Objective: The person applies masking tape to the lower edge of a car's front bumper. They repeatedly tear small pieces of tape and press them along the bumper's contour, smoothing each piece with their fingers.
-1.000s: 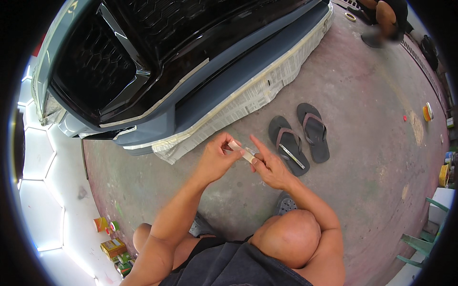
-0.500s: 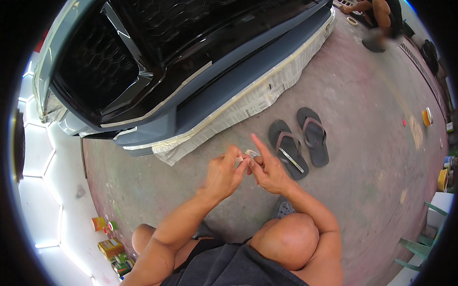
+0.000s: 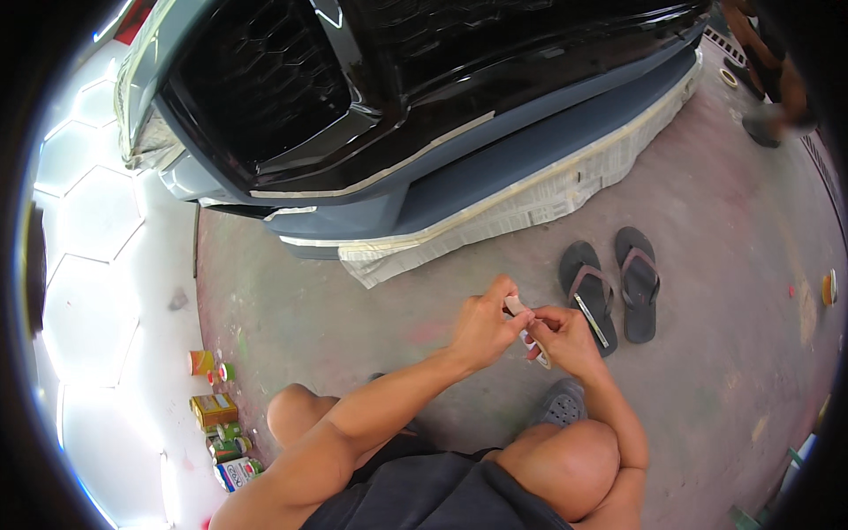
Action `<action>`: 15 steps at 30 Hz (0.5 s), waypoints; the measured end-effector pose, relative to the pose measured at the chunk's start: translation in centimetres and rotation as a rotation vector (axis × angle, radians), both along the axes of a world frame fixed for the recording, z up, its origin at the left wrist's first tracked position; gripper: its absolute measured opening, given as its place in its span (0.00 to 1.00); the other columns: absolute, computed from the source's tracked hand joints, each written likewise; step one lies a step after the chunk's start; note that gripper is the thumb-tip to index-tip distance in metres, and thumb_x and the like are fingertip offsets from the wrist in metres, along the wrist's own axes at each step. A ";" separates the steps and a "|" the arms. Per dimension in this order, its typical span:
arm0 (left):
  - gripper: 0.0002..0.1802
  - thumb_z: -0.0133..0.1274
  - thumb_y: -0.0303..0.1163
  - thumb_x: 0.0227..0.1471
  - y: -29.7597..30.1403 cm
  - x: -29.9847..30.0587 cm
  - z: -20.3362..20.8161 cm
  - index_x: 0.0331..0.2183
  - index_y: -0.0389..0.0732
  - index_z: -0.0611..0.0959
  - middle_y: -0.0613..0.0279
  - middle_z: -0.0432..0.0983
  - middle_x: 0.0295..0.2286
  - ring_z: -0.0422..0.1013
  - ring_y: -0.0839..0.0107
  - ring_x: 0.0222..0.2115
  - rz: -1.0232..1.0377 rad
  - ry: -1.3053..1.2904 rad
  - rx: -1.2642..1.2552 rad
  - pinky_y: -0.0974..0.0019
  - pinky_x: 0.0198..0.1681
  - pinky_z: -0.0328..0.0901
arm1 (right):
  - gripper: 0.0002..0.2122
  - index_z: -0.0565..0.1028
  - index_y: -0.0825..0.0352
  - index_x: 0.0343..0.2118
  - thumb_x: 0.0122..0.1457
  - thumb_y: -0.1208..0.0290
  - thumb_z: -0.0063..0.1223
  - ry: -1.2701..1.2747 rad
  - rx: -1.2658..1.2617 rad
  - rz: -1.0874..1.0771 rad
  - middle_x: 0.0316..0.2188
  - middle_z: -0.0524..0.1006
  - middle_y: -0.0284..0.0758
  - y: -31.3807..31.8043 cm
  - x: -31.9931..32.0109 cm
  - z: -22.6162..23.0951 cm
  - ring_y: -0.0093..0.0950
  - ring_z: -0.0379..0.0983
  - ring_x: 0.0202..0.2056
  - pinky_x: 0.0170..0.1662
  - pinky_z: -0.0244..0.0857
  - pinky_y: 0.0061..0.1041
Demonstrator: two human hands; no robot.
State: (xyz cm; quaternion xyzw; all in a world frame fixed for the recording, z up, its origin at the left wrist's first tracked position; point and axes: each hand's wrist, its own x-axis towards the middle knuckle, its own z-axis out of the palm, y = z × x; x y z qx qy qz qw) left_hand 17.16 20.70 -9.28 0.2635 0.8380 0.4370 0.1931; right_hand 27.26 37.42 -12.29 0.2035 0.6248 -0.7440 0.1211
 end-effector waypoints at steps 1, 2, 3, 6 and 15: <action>0.18 0.67 0.34 0.61 -0.1 -0.1 0.2 0.44 0.41 0.75 0.48 0.85 0.27 0.83 0.45 0.26 -0.009 0.039 -0.012 0.47 0.29 0.73 | 0.14 0.84 0.74 0.51 0.74 0.67 0.60 0.003 -0.042 -0.021 0.31 0.84 0.37 0.0 -0.1 0.0 0.27 0.84 0.26 0.29 0.76 0.26; 0.18 0.67 0.34 0.60 0.0 0.0 0.3 0.44 0.41 0.75 0.48 0.85 0.27 0.83 0.45 0.27 -0.026 0.070 -0.018 0.47 0.30 0.73 | 0.15 0.83 0.74 0.51 0.75 0.64 0.60 -0.024 -0.075 -0.015 0.32 0.84 0.37 0.3 0.2 -0.1 0.28 0.84 0.26 0.29 0.77 0.26; 0.18 0.67 0.34 0.60 0.1 0.0 0.1 0.45 0.41 0.75 0.49 0.85 0.27 0.83 0.44 0.27 -0.053 0.117 -0.012 0.46 0.31 0.73 | 0.15 0.83 0.74 0.49 0.75 0.64 0.59 -0.015 -0.090 0.015 0.31 0.84 0.36 0.5 0.3 -0.2 0.27 0.84 0.26 0.28 0.76 0.26; 0.19 0.68 0.33 0.59 0.5 0.3 -1.4 0.46 0.41 0.75 0.50 0.84 0.26 0.82 0.42 0.28 -0.083 0.197 0.023 0.44 0.33 0.74 | 0.15 0.84 0.74 0.44 0.76 0.63 0.58 -0.012 -0.034 0.083 0.27 0.82 0.35 1.6 0.4 0.1 0.25 0.83 0.25 0.27 0.74 0.27; 0.19 0.70 0.26 0.59 0.8 -6.5 -5.8 0.40 0.41 0.72 0.58 0.85 0.30 0.81 0.68 0.32 0.333 -0.103 0.066 0.63 0.35 0.72 | 0.09 0.84 0.69 0.40 0.70 0.69 0.56 0.266 0.994 -0.059 0.22 0.83 0.45 4.4 1.8 -1.9 0.40 0.82 0.22 0.26 0.73 0.41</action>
